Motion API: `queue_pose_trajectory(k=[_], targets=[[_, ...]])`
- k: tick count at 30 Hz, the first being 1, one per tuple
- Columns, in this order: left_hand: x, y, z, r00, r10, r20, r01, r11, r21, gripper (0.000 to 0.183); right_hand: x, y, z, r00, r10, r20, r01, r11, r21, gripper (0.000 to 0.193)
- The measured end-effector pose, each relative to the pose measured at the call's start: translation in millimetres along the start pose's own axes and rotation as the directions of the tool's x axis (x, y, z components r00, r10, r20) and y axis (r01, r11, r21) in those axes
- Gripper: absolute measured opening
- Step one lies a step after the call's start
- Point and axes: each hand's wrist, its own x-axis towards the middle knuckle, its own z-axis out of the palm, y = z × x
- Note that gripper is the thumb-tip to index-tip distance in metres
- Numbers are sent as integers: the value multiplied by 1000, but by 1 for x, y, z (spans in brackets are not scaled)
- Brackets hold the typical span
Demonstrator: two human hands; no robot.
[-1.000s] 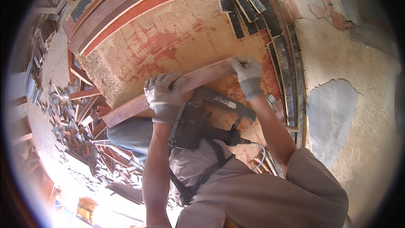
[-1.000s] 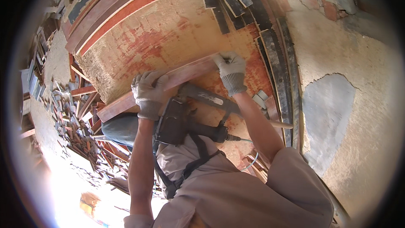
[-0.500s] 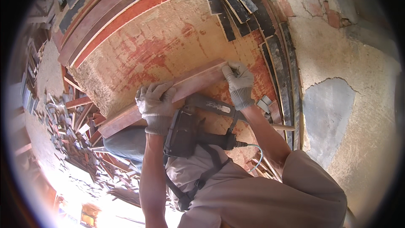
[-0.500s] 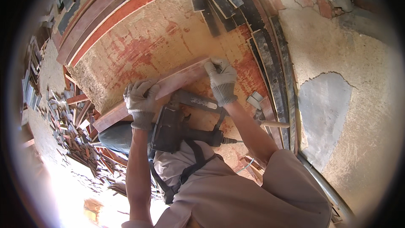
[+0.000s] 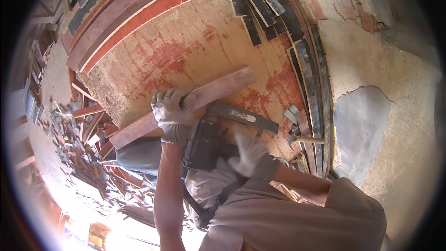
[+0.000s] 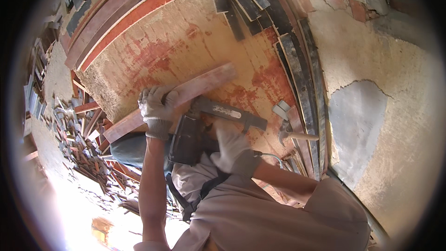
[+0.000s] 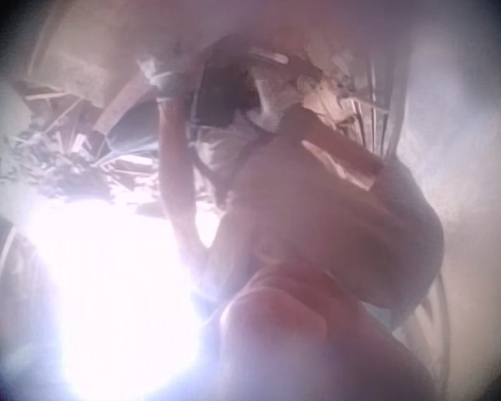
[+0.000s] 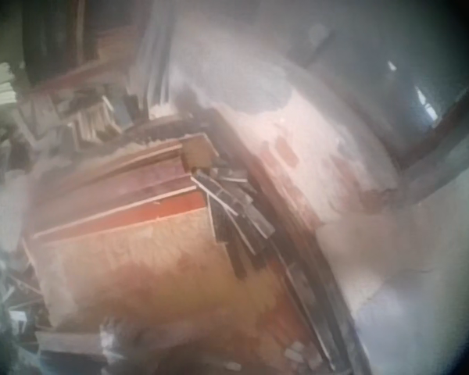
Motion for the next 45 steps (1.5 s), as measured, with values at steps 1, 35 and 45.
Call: queue_pose_trajectory(k=[1, 35, 45], targets=[[0, 0, 1, 1000, 12, -14, -12, 1000, -5, 21, 0, -11, 9, 979, 90, 184, -92, 996, 0, 95], [-1, 1, 2, 1000, -19, -6, 19, 999, 27, 20, 7, 65, -130, 879, 389, 277, -460, 537, 707, 25], [-1, 0, 1, 1000, 4, -12, -4, 1000, -1, 19, 11, 49, -138, 870, 406, 280, -473, 530, 703, 22]])
